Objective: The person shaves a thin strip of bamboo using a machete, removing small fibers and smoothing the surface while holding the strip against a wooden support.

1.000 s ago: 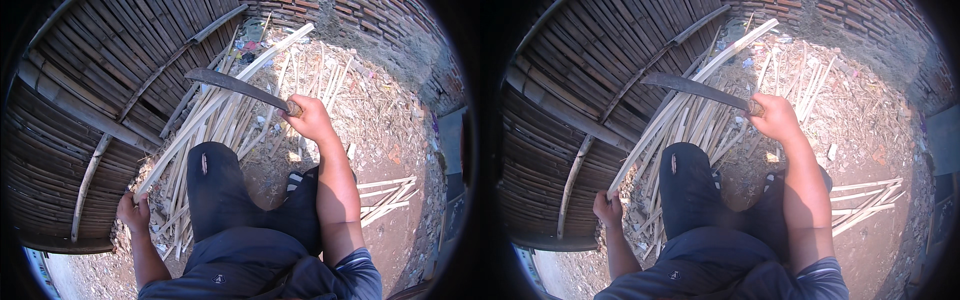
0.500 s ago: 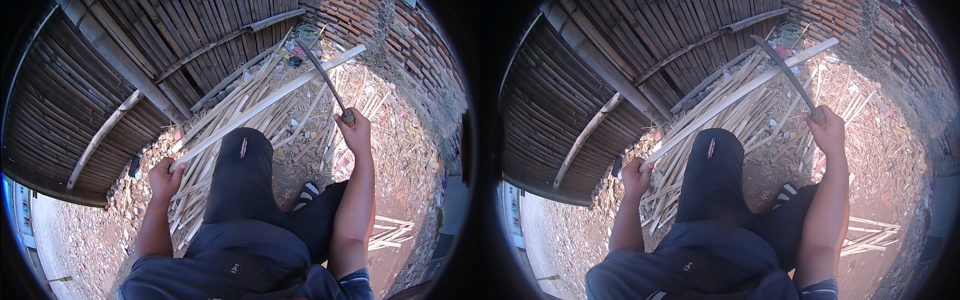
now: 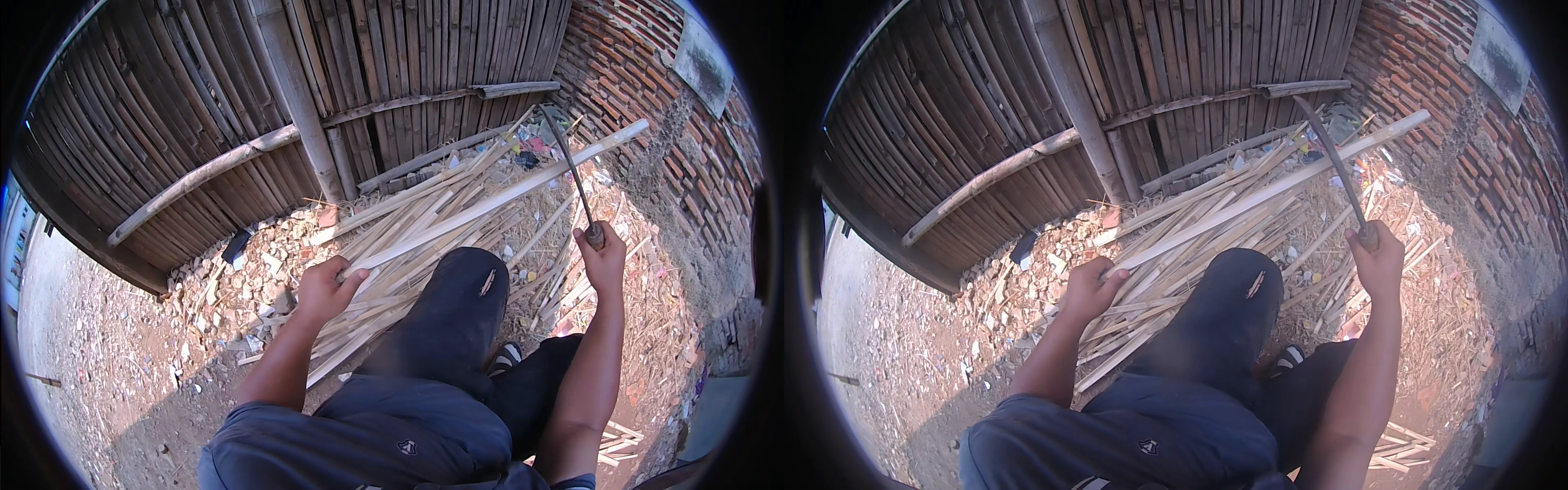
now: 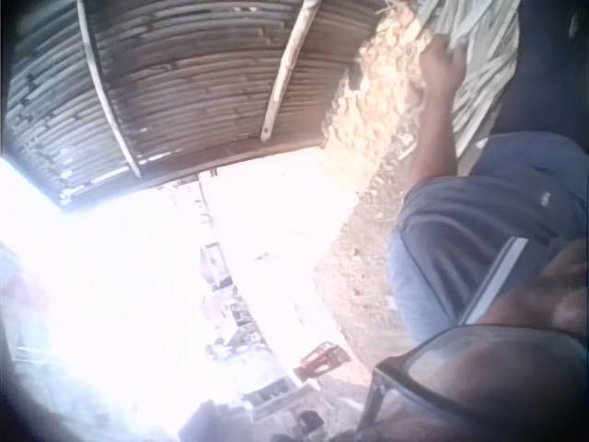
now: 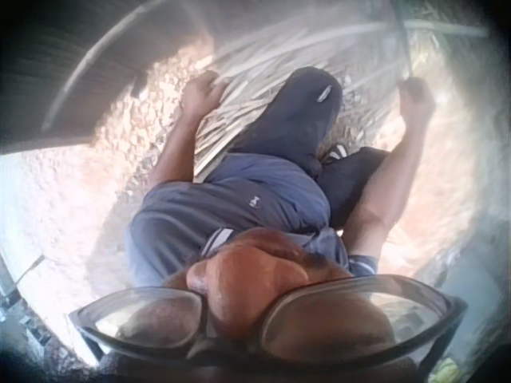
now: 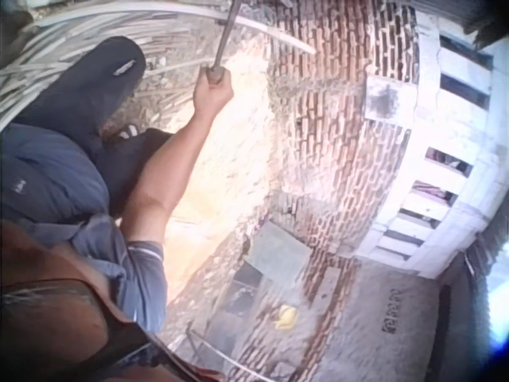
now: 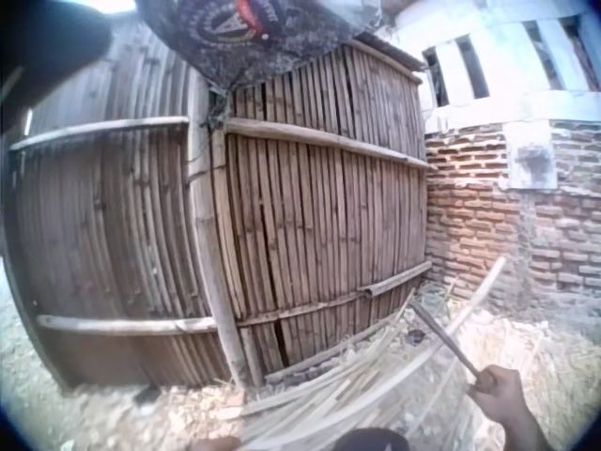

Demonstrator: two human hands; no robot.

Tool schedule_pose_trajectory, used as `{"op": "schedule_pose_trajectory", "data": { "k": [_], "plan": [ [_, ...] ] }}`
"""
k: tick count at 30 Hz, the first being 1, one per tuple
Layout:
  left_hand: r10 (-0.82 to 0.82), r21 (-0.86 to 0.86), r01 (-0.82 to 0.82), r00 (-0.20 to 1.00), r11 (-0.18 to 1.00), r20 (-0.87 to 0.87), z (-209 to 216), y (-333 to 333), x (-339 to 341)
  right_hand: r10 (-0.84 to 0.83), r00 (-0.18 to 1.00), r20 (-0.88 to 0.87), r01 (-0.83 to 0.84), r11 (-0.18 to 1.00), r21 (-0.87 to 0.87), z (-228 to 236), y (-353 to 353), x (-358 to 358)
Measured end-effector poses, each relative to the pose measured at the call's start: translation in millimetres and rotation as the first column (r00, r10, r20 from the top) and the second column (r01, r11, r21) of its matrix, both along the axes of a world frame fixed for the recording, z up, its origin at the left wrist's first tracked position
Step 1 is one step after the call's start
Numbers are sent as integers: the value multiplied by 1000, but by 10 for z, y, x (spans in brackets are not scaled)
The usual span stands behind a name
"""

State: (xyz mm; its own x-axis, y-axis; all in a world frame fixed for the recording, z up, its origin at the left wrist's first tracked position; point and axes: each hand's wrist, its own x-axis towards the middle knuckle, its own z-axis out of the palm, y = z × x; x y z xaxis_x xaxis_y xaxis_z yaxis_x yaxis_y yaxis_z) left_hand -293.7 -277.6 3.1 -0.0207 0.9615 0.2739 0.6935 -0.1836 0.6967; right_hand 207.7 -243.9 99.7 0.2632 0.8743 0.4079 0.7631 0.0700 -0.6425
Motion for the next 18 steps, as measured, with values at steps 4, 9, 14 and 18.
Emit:
{"op": "schedule_pose_trajectory", "data": {
  "k": [4,9,14,18],
  "plan": [
    [7,3,-7,1000,1000,-27,-59,-10,-5,6,1000,9,-6,1000,-5,-1,5,-73],
    [-13,-62,10,998,998,-54,-111,-66,80,-32,999,3,32,999,-16,-285,-80,4],
    [-30,-50,28,999,998,-38,-190,-97,76,-6,999,38,7,999,-42,-322,-86,-19],
    [-50,-33,48,996,998,-77,-221,-82,97,-12,1000,25,13,998,-57,-323,-110,-20]
  ]
}}
